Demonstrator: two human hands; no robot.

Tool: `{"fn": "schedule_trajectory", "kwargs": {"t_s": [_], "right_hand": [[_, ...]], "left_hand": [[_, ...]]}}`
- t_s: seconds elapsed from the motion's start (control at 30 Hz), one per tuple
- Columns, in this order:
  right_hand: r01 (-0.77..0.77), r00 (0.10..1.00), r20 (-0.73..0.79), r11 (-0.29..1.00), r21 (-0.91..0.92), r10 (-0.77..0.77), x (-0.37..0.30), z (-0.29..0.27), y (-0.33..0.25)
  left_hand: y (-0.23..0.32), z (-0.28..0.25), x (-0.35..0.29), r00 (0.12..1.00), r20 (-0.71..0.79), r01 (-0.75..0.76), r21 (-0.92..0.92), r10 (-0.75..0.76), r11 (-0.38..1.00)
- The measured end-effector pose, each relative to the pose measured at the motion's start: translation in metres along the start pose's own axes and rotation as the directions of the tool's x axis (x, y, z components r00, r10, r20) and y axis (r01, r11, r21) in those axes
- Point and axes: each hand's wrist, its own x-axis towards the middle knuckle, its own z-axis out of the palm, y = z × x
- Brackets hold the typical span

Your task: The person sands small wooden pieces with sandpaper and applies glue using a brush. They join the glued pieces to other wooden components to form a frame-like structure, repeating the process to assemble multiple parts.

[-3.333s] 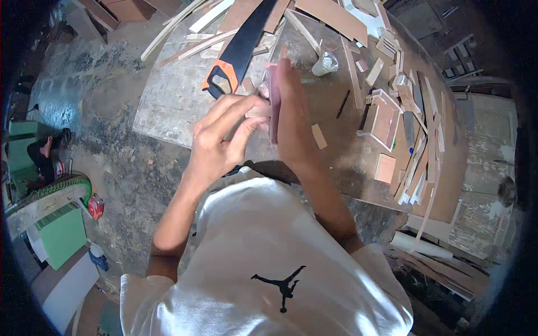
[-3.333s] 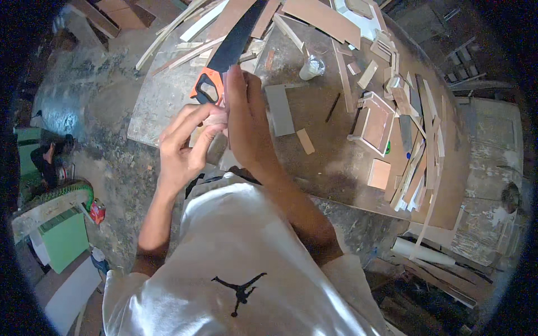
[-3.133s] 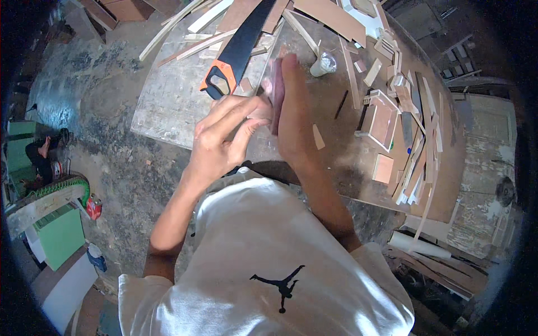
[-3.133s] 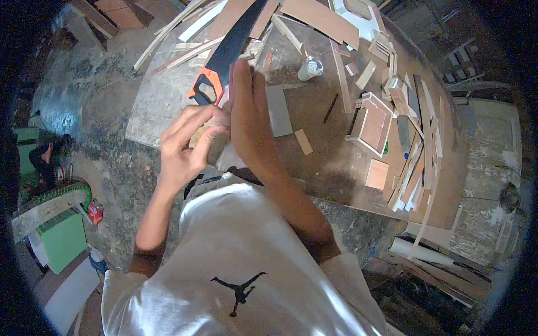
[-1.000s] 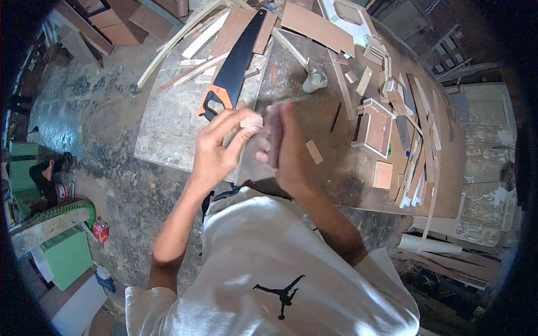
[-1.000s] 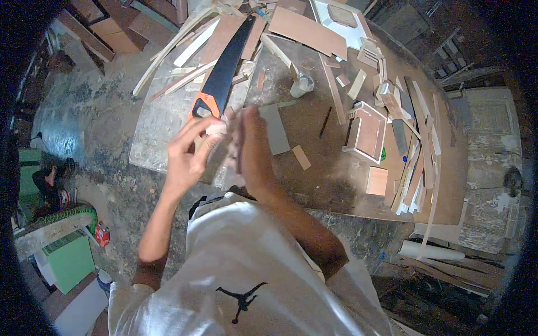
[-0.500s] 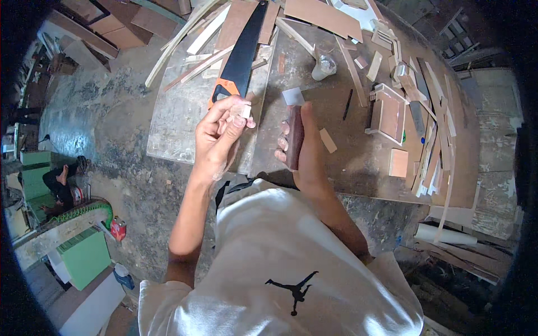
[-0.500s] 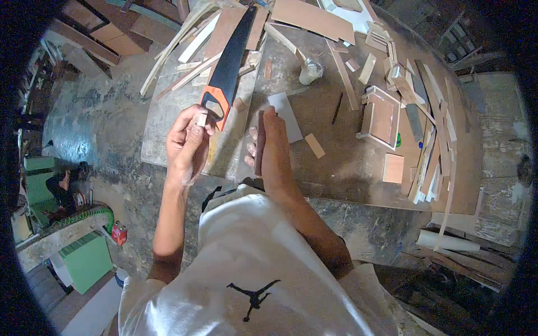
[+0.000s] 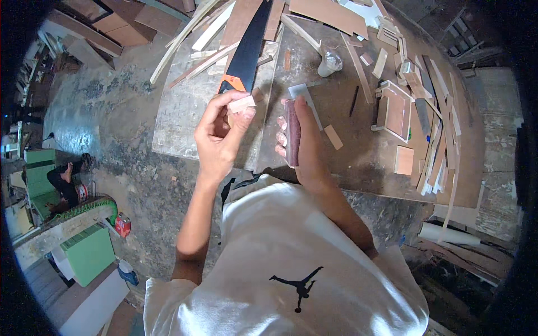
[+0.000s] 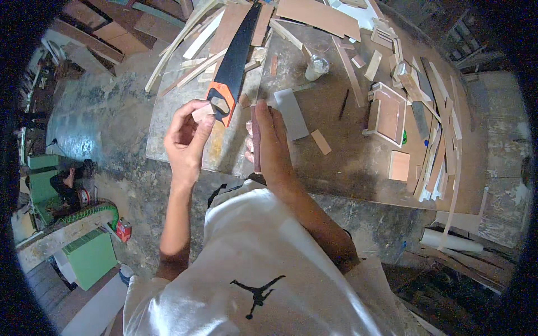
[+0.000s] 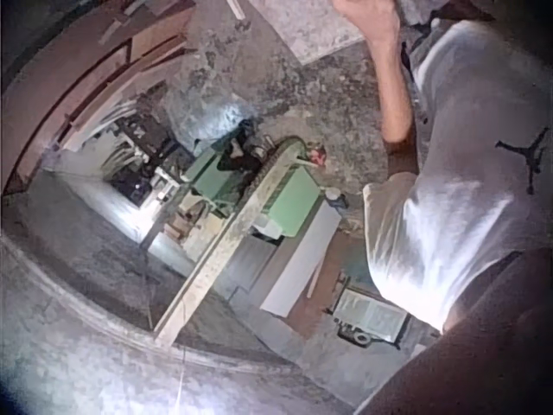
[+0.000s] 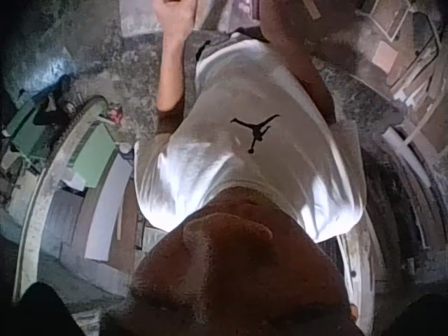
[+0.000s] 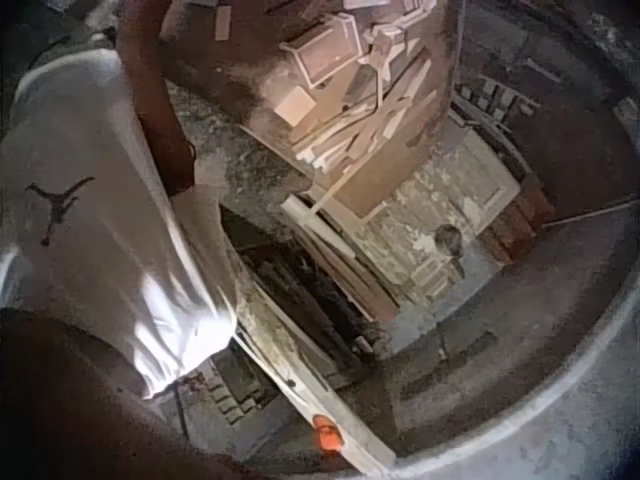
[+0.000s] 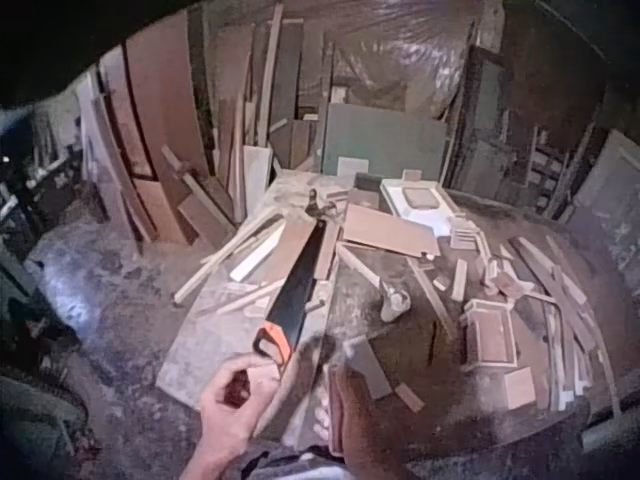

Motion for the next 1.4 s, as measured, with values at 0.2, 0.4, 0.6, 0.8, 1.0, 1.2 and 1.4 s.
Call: {"fn": "schedule_trajectory", "kwargs": {"t_s": [0.2,0.4,0.6,0.8,1.0,1.2,1.4], "right_hand": [[0.052,0.998,0.030,0.999,0.007,-0.053,0.003,0.001,0.009],[-0.040,0.999,0.010,0.998,0.049,0.040,-0.004,0.006,-0.001],[-0.027,0.999,0.025,0.999,0.026,0.026,-0.004,0.006,-0.002],[0.052,0.991,0.119,0.998,0.028,-0.055,0.002,0.009,-0.002],[0.230,0.953,0.202,0.973,0.013,-0.228,0.008,0.015,0.008],[0.227,0.955,0.205,0.973,-0.032,-0.215,0.002,0.020,0.002],[0.244,0.947,0.242,0.964,-0.106,-0.213,0.012,0.020,0.004]], "left_hand": [[-0.003,0.001,0.000,0.999,0.009,-0.053,0.030,0.053,0.998],[-0.008,0.000,-0.002,0.999,-0.001,-0.032,0.046,0.032,0.998],[-0.013,-0.002,-0.004,0.997,0.021,-0.080,0.167,0.077,0.983],[-0.015,-0.001,-0.007,0.990,0.069,-0.139,0.256,0.126,0.957],[-0.009,0.007,-0.011,0.980,0.112,-0.195,0.322,0.167,0.926],[-0.006,0.013,-0.011,0.980,0.046,-0.197,0.329,0.192,0.924],[0.009,0.006,-0.002,0.972,0.137,-0.230,0.342,0.193,0.911]]}}
